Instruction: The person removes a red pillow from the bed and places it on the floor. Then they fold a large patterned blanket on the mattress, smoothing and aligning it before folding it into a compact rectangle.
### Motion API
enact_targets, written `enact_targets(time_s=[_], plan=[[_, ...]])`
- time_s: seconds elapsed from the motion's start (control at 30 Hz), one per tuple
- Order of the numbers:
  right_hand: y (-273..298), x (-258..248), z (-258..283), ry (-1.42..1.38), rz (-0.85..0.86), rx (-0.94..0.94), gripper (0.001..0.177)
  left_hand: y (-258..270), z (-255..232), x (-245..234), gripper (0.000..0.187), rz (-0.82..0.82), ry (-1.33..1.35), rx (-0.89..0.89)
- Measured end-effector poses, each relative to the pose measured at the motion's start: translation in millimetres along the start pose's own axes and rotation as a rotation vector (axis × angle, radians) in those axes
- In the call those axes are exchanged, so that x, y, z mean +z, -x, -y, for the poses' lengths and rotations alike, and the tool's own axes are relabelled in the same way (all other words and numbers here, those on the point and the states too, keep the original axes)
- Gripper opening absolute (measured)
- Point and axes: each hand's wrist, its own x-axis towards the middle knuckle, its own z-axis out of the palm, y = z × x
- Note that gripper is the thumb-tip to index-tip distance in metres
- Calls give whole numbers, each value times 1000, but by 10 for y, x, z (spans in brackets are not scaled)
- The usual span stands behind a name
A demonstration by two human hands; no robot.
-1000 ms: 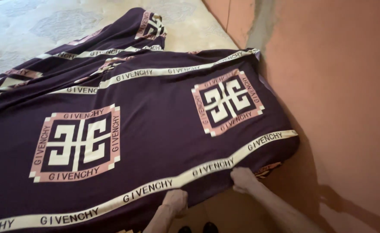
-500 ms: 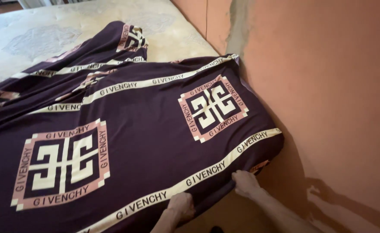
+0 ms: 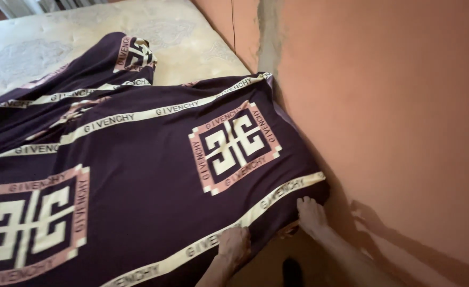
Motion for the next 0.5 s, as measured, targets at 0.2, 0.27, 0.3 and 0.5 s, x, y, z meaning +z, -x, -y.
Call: enact_targets(time_s=[0.2,0.27,0.3,0.5], plan=[[-396,69,-629,49,-70,-246,33,-653,-725,187,38,-63,100,-49],[-545,131,-722,161,-157,-338,51,-792,-1011,-66,35,-12,104,-165],[-634,155,-806,162,-156,-358,51,-1034,-1032,206,35,-13,112,-183],[-778,289,-1077,58,-122,-722,16,-1396,-1406,507,17,-309,-270,-203]])
